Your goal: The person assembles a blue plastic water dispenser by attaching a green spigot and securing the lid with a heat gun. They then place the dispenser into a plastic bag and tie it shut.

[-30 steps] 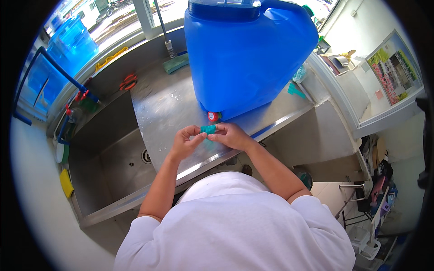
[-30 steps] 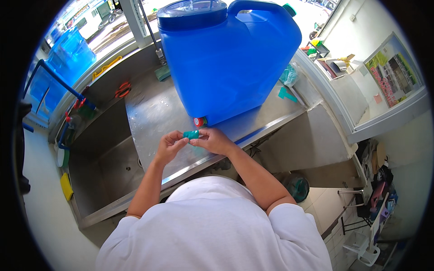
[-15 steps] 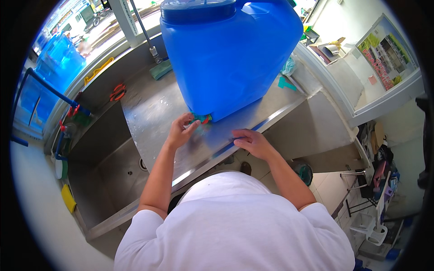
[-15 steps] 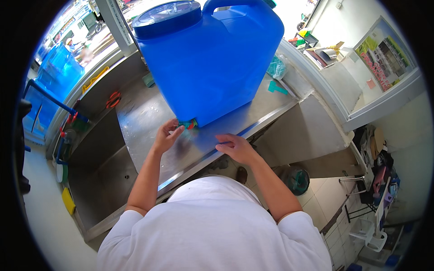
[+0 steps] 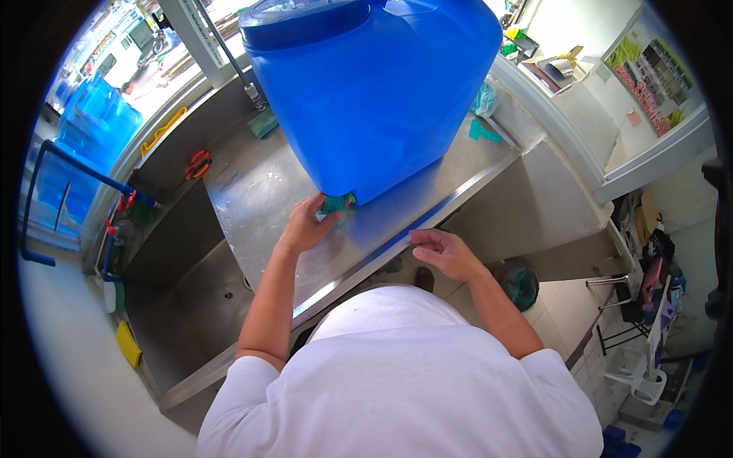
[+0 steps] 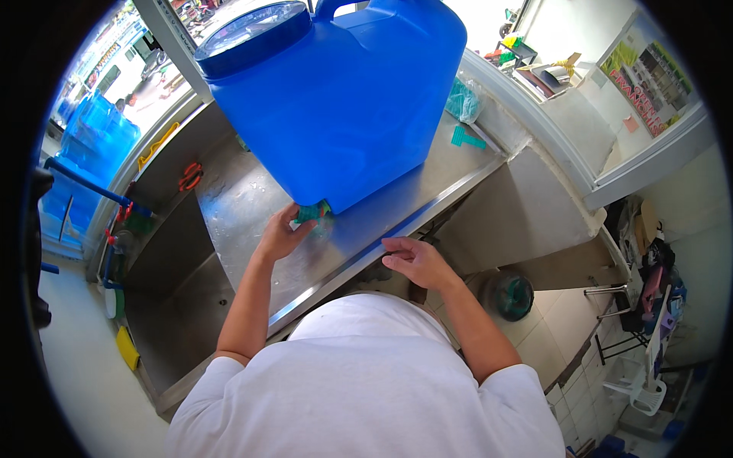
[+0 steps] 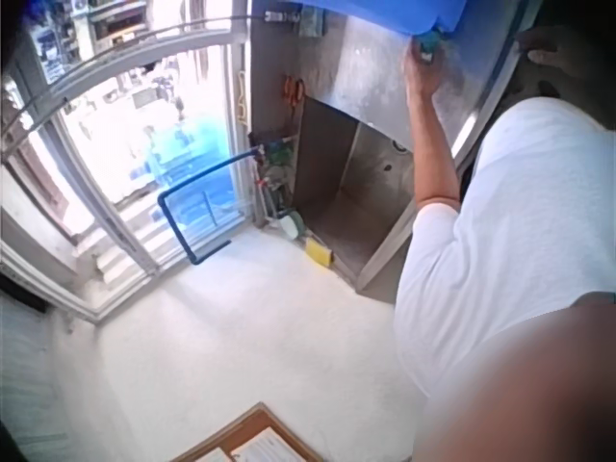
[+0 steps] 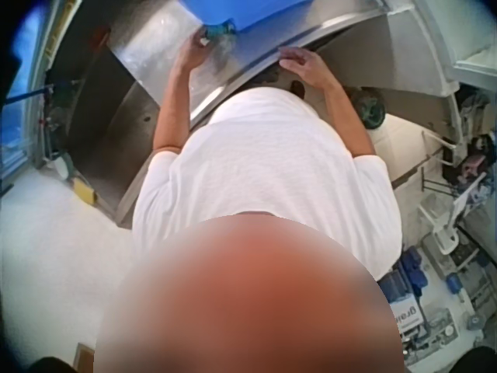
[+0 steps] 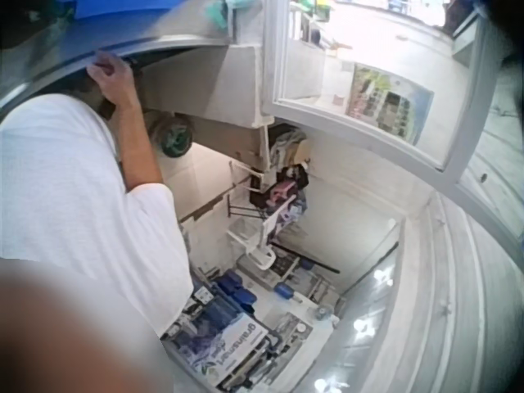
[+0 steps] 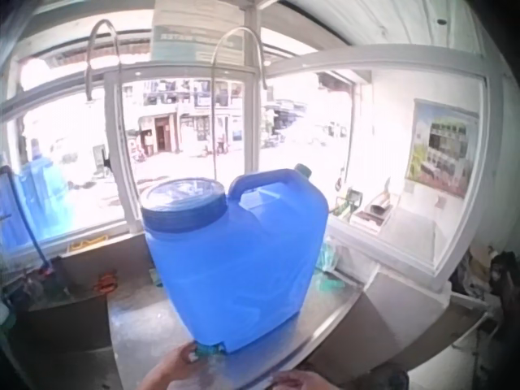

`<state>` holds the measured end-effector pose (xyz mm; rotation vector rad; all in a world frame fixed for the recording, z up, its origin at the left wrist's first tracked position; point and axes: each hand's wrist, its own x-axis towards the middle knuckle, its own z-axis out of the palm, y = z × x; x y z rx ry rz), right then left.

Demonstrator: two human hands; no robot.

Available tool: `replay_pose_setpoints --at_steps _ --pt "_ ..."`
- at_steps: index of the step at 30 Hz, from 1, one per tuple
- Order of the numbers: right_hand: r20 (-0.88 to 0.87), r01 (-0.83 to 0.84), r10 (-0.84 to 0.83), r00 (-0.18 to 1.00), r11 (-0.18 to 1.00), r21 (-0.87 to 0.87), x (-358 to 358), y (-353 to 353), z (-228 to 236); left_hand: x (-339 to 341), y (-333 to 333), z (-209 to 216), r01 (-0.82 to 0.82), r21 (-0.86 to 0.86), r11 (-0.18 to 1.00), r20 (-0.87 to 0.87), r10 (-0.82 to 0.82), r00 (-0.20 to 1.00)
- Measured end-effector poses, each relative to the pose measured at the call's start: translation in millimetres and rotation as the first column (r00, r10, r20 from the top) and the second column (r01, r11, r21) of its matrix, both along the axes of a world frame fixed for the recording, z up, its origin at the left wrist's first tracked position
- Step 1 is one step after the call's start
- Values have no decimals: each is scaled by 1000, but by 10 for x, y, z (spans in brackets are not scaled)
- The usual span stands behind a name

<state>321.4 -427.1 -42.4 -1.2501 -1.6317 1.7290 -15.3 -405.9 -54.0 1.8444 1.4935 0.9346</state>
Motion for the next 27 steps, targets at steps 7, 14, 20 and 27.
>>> replay_pose_setpoints --at_steps 7,14,20,27 --pt "-8 -5 5 1000 999 39 -17 18 -19 89 12 -164 -272 32 962 49 270 962" --pt "6 15 -15 1000 999 42 -8 15 -10 202 -1 -205 -351 44 935 224 333 916" --pt "23 20 -21 1000 998 52 14 -1 28 226 -9 -280 -299 334 894 -134 360 923" --pt "42 60 -63 997 996 67 61 -50 35 313 14 -265 -361 5 933 192 353 916"
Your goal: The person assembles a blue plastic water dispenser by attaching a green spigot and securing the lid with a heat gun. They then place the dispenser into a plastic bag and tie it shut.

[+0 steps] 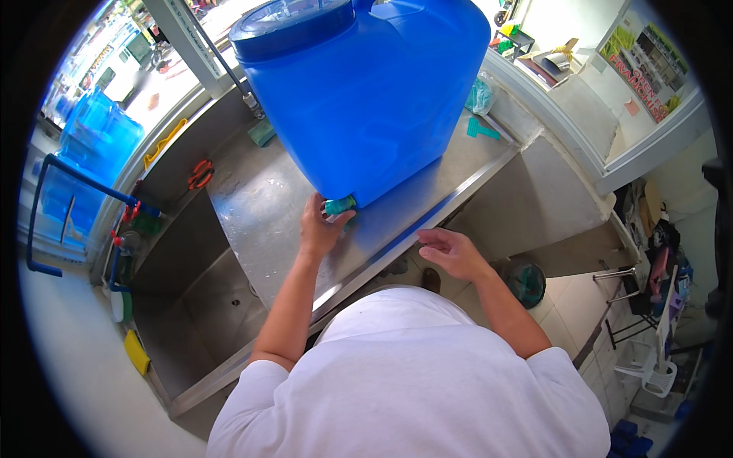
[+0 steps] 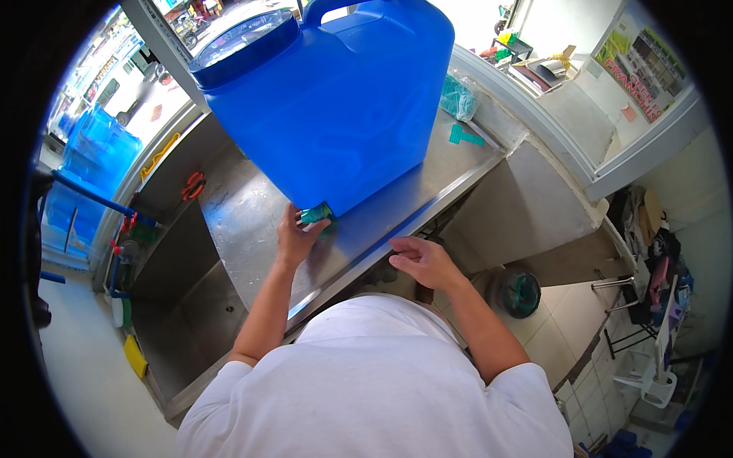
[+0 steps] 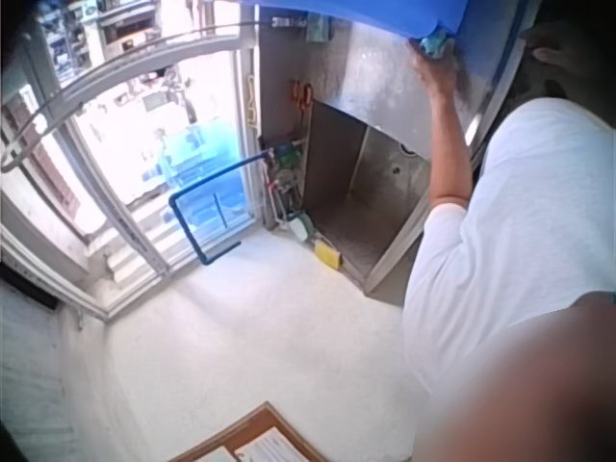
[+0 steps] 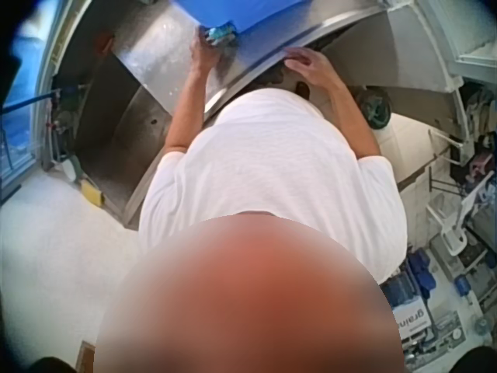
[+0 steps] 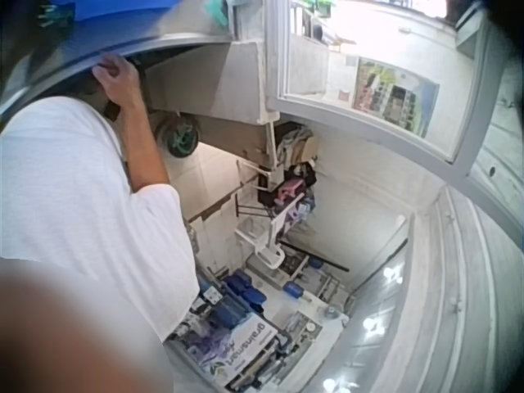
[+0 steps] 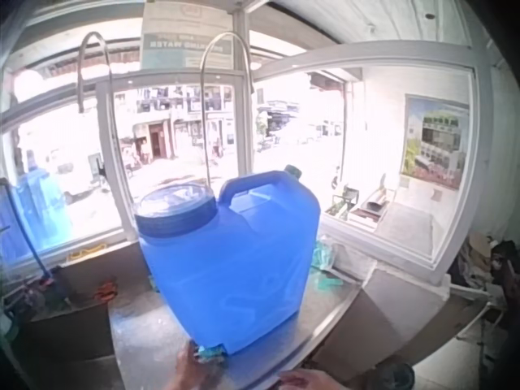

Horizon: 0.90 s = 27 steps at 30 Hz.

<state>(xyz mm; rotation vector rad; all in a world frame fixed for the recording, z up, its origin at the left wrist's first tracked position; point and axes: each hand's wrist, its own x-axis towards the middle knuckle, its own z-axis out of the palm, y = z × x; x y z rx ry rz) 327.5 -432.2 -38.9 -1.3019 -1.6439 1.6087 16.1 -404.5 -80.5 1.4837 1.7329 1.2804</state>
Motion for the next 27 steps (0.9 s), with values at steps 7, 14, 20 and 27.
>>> replay_pose_setpoints --at_steps 7,14,20,27 --pt "2 67 -67 998 998 -13 150 -57 -31 -44 19 -120 27 148 989 -385 33 922" --pt "-52 169 -173 984 983 -73 376 -141 -122 -257 44 -176 212 -19 977 15 -211 977" --pt "-34 193 -196 980 979 -69 493 -257 -188 -178 123 -203 263 -6 965 190 -257 947" --pt "-29 244 -248 968 965 -93 721 -387 -289 -88 98 -316 218 17 976 308 -213 927"
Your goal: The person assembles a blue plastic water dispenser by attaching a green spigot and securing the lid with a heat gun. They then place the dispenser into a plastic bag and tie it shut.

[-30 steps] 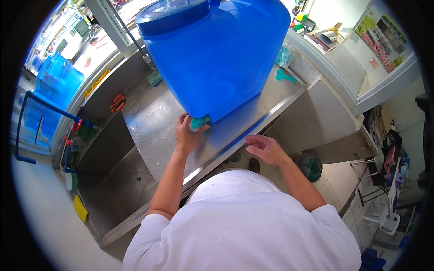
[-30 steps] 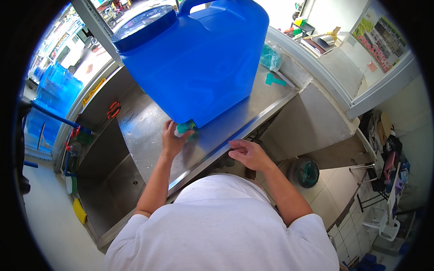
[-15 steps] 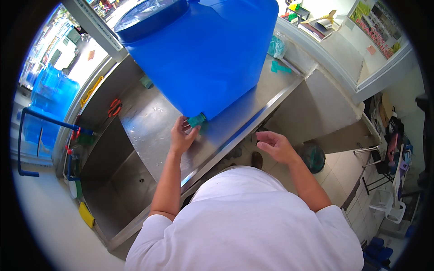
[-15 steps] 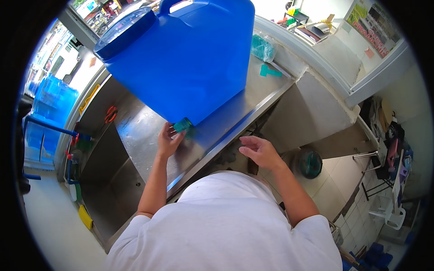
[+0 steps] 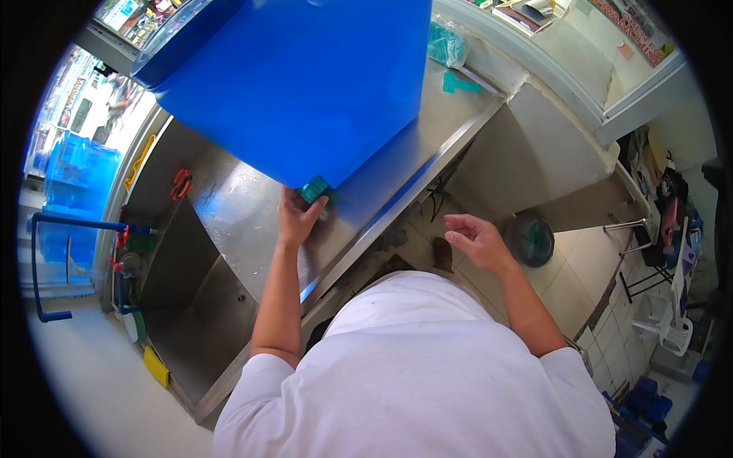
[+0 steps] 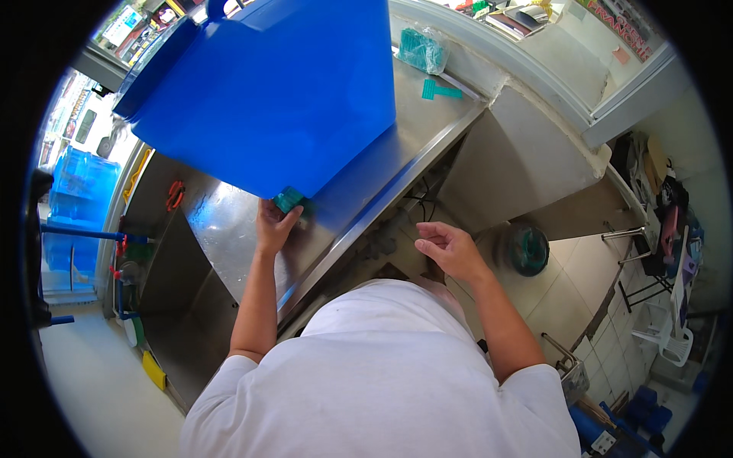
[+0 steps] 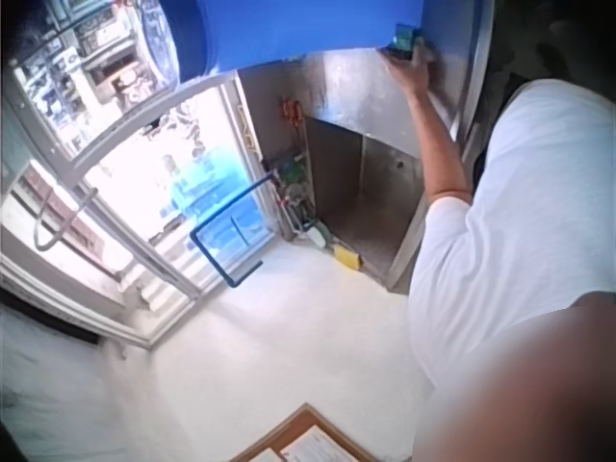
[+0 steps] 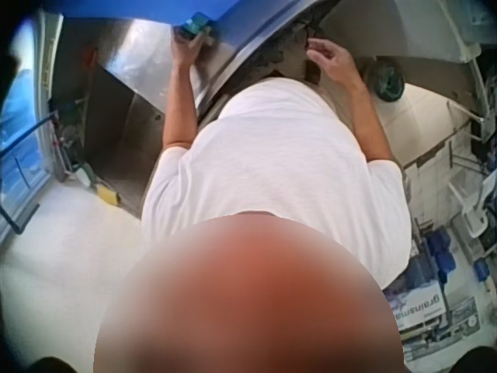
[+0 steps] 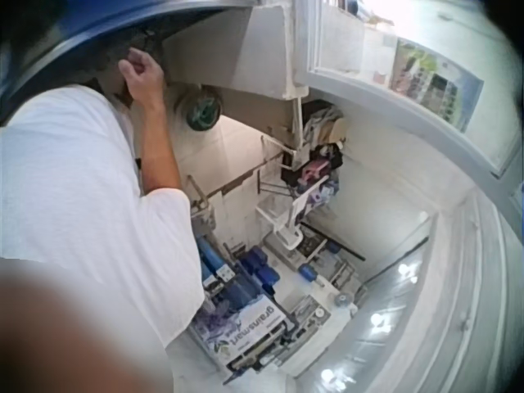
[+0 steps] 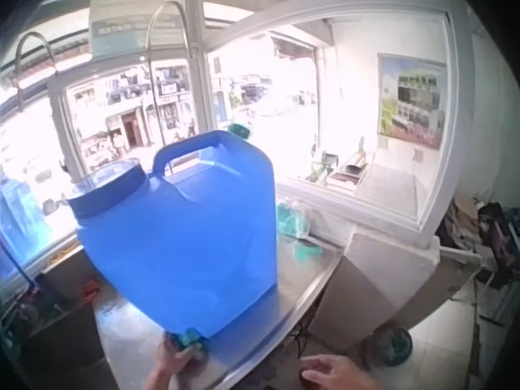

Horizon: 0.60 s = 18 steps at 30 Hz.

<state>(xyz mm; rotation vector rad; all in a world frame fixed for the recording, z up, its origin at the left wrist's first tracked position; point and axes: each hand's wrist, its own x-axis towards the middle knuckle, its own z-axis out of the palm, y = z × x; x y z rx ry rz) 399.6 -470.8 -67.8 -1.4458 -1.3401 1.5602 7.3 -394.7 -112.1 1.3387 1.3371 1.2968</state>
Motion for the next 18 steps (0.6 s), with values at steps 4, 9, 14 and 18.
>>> replay_pose_setpoints --at_steps 4,9,14,18 --pt "82 -39 41 996 999 -28 196 -29 -124 -7 8 -43 48 65 997 -17 -47 999" --pt "271 -138 128 954 990 20 557 28 -472 213 -371 214 -338 72 938 -335 342 878" --pt "399 -255 290 870 957 -138 1040 -15 -1203 1103 -1050 443 -1 486 874 -666 371 647" --pt "461 -290 499 734 844 -452 1273 -337 -2028 1833 -869 -133 306 252 918 -718 -35 696"
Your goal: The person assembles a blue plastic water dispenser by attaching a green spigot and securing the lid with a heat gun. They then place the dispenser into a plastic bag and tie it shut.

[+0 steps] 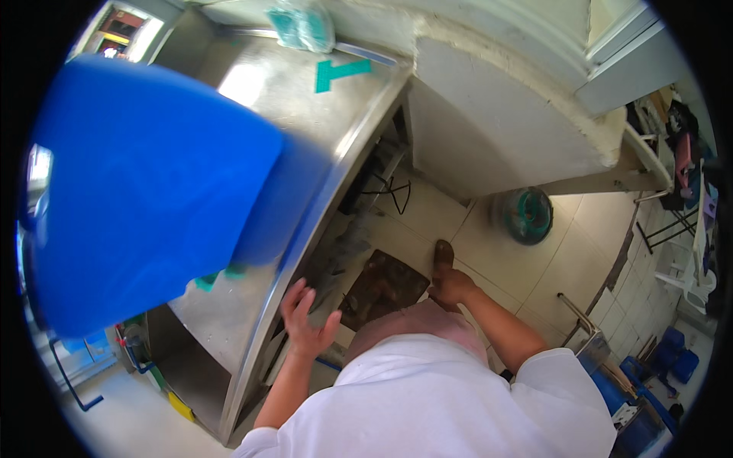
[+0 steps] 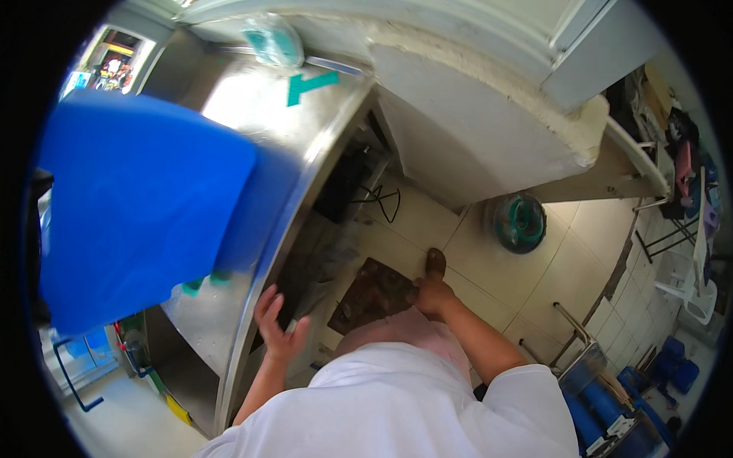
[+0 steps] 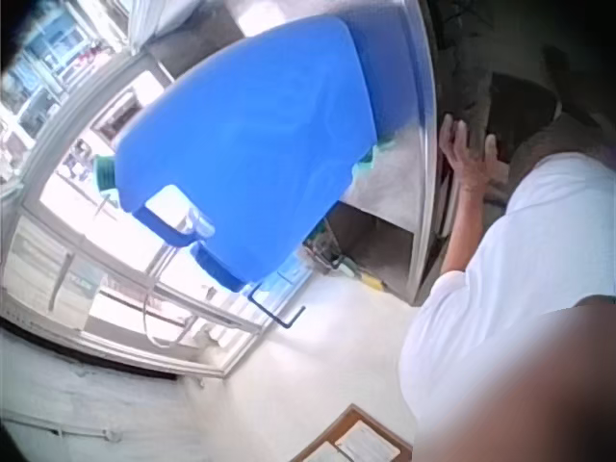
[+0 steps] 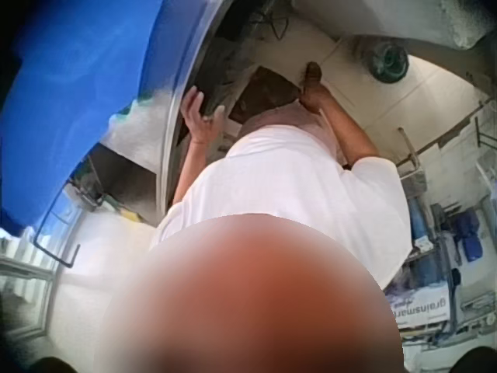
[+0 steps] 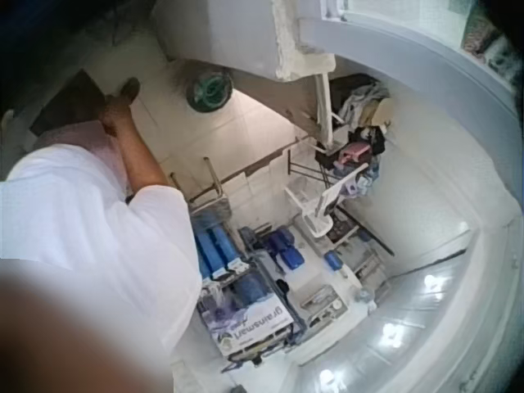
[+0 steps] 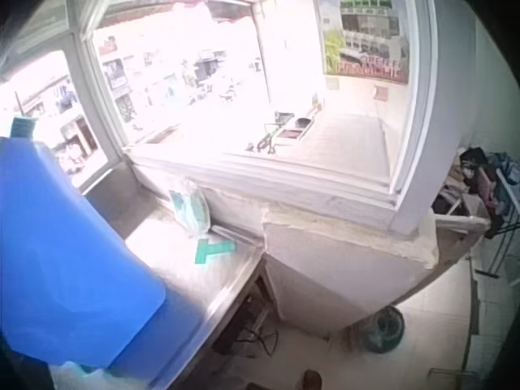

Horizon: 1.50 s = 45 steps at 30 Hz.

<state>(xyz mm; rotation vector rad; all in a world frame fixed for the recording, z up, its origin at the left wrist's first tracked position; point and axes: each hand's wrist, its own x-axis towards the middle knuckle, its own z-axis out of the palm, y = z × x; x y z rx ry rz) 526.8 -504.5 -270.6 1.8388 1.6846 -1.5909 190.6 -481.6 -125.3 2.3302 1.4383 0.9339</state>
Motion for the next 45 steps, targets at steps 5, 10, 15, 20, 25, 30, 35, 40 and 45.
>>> replay_pose_setpoints --at_steps 5,10,15,20,25,30,35,40,45 --pt "45 -47 70 997 921 -387 -12 -588 -952 323 733 -1494 -163 -413 896 66 208 976" --pt "64 -60 94 994 913 -404 -162 -958 -1412 35 1624 -3268 -273 -606 747 -14 333 943" --pt "233 202 -133 963 931 -303 -287 -1087 -1482 -391 2498 -4458 -401 -688 604 -286 282 916" --pt "237 208 -139 962 932 -298 -363 -1165 -1488 -373 2912 -4623 -361 -888 286 92 878 469" --pt "253 210 -128 959 921 -328 -389 -1194 -1503 -224 3137 -4474 -325 -928 181 166 983 74" --pt "245 177 -89 966 913 -367 -384 -1157 -1510 -302 3342 -4517 -438 -881 178 119 980 160" --pt "268 151 -52 962 920 -362 -391 -1123 -1532 -494 3326 -4691 -690 24 724 -626 549 554" --pt "279 140 -37 959 924 -357 -397 -1148 -1555 -643 3449 -4704 -708 -162 688 -604 498 622" --pt "242 129 -37 970 918 -375 -380 -1143 -1537 -694 3417 -4627 -671 -303 677 -507 482 715"
